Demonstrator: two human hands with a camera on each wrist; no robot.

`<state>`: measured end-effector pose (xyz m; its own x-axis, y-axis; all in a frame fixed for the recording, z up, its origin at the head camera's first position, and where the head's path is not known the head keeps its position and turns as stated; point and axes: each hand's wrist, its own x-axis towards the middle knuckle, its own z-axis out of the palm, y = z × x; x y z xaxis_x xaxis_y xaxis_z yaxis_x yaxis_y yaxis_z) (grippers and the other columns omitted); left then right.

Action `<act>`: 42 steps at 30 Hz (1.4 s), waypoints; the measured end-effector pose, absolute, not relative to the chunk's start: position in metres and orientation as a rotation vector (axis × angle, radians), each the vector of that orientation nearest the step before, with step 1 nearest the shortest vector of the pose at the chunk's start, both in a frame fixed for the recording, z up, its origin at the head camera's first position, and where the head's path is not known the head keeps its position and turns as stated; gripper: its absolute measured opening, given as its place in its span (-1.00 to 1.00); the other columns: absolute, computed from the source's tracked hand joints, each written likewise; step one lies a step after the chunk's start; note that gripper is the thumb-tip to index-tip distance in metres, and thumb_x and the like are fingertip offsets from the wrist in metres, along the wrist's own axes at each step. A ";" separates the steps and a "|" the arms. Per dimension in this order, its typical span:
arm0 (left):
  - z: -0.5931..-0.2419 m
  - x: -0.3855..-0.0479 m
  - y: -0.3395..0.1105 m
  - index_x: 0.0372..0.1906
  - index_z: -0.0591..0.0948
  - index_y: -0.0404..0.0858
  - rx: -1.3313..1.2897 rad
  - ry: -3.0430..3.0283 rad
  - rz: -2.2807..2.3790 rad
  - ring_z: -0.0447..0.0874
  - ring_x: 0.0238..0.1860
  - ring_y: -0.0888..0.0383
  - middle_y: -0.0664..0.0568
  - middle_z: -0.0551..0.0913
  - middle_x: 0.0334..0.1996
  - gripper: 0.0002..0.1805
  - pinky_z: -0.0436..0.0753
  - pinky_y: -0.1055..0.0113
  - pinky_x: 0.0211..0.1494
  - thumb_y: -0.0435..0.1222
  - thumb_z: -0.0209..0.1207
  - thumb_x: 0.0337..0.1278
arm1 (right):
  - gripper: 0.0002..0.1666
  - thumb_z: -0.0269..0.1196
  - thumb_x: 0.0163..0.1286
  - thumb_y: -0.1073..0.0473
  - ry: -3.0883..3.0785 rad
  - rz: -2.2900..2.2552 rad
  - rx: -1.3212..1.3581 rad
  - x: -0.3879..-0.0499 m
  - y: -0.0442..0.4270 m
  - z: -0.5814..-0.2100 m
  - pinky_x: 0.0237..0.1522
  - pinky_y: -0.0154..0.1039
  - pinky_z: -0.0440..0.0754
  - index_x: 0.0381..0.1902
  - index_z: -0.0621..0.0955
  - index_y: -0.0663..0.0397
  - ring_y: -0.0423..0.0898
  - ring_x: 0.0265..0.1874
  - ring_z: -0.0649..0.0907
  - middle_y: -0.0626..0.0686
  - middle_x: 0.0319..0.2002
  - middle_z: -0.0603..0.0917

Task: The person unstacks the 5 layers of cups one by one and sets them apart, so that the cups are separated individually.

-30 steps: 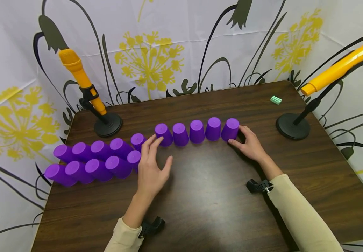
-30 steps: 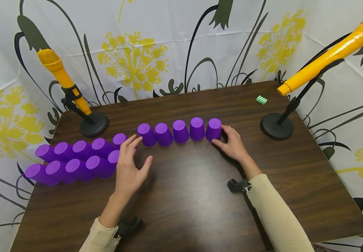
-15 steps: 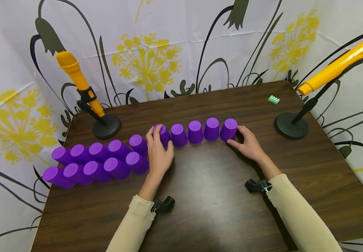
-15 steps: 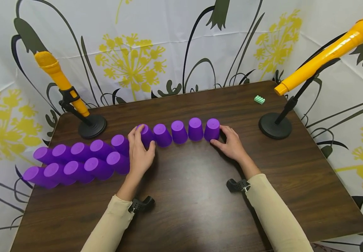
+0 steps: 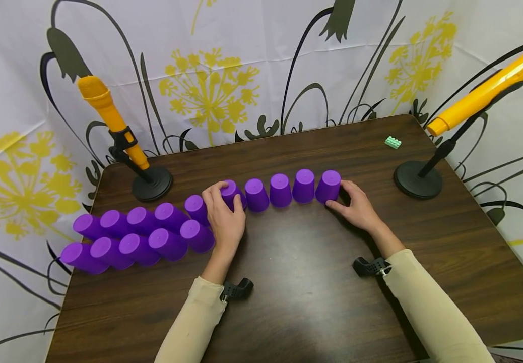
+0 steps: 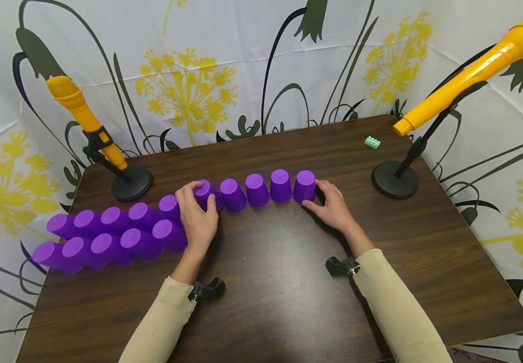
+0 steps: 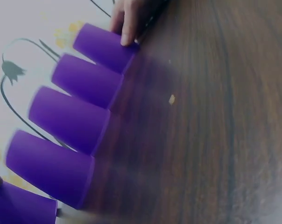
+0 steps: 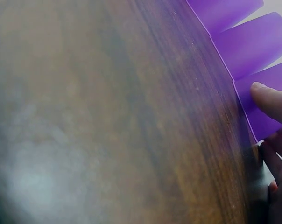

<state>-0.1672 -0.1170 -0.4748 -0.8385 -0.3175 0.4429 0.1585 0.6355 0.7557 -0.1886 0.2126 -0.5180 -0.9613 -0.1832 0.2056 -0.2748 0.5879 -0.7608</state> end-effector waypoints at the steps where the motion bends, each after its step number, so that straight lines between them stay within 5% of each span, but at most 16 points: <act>1: -0.473 -0.165 -0.117 0.09 0.47 -0.18 0.113 -2.290 -1.134 0.49 0.05 -0.06 -0.13 0.37 0.07 -0.60 0.50 0.06 0.08 -0.39 0.25 0.14 | -0.27 0.43 0.22 0.12 -2.704 1.325 0.390 -0.189 0.213 -0.518 0.30 0.18 0.28 0.27 0.44 0.32 0.21 0.25 0.44 0.29 0.18 0.52; 11: -0.438 -0.093 -0.138 0.08 0.55 -0.29 -0.109 -2.137 -1.279 0.47 0.13 0.12 -0.04 0.48 0.10 -0.58 0.59 0.30 0.08 -0.46 0.32 0.08 | -0.28 0.43 0.22 0.12 -2.710 1.325 0.390 -0.188 0.213 -0.518 0.30 0.18 0.28 0.27 0.45 0.30 0.21 0.24 0.44 0.28 0.18 0.53; 18: -0.403 -0.028 -0.182 -0.11 0.58 -0.61 -0.028 -1.832 -1.201 0.54 -0.04 0.01 -0.32 0.56 -0.05 -0.62 0.60 0.55 -0.14 -0.59 0.34 -0.15 | -0.28 0.43 0.22 0.14 -2.700 1.330 0.395 -0.187 0.213 -0.517 0.30 0.17 0.28 0.27 0.45 0.30 0.20 0.24 0.45 0.28 0.17 0.53; 22: -0.415 -0.009 -0.233 -0.09 0.64 -0.51 0.309 -1.785 -0.955 0.52 -0.08 0.16 0.04 0.61 -0.09 -0.61 0.53 0.65 -0.25 -0.44 0.40 -0.12 | -0.28 0.43 0.22 0.14 -2.692 1.327 0.404 -0.188 0.213 -0.517 0.30 0.17 0.28 0.26 0.45 0.31 0.21 0.24 0.45 0.29 0.17 0.53; 26: -0.441 0.007 -0.295 -0.03 0.68 -0.24 0.650 -1.874 -0.741 0.48 -0.11 0.35 0.43 0.43 -0.12 -0.61 0.48 0.70 -0.27 -0.27 0.42 -0.04 | -0.30 0.44 0.21 0.16 -2.679 1.308 0.421 -0.188 0.213 -0.519 0.28 0.16 0.30 0.24 0.46 0.32 0.20 0.22 0.46 0.29 0.15 0.55; 30: -0.461 0.011 -0.340 0.01 0.67 0.01 0.862 -1.923 -0.721 0.44 -0.18 0.49 0.47 0.33 -0.19 -0.59 0.43 0.76 -0.29 -0.20 0.43 -0.04 | -0.31 0.45 0.19 0.17 -2.662 1.305 0.427 -0.189 0.213 -0.520 0.28 0.15 0.30 0.22 0.48 0.32 0.19 0.21 0.47 0.28 0.14 0.56; 36: -0.477 0.005 -0.372 0.00 0.68 -0.14 0.863 -2.003 -0.680 0.38 -0.22 0.55 0.51 0.32 -0.23 -0.60 0.36 0.82 -0.33 -0.26 0.43 -0.05 | -0.30 0.45 0.19 0.15 -2.667 1.314 0.440 -0.188 0.213 -0.520 0.28 0.16 0.31 0.22 0.47 0.33 0.20 0.20 0.47 0.28 0.13 0.56; 42: -0.481 -0.003 -0.375 0.02 0.67 -0.08 0.900 -2.003 -0.765 0.41 -0.18 0.53 0.47 0.35 -0.20 -0.60 0.41 0.80 -0.32 -0.29 0.40 -0.02 | -0.30 0.44 0.20 0.16 -2.676 1.309 0.422 -0.188 0.213 -0.521 0.28 0.17 0.30 0.23 0.47 0.32 0.20 0.21 0.46 0.28 0.14 0.55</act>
<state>-0.0029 -0.3754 -0.4811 -0.4328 -0.8013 0.4130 -0.3220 0.5654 0.7594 -0.1880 0.2129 -0.5209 -0.9519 -0.1907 0.2398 -0.3064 0.5841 -0.7517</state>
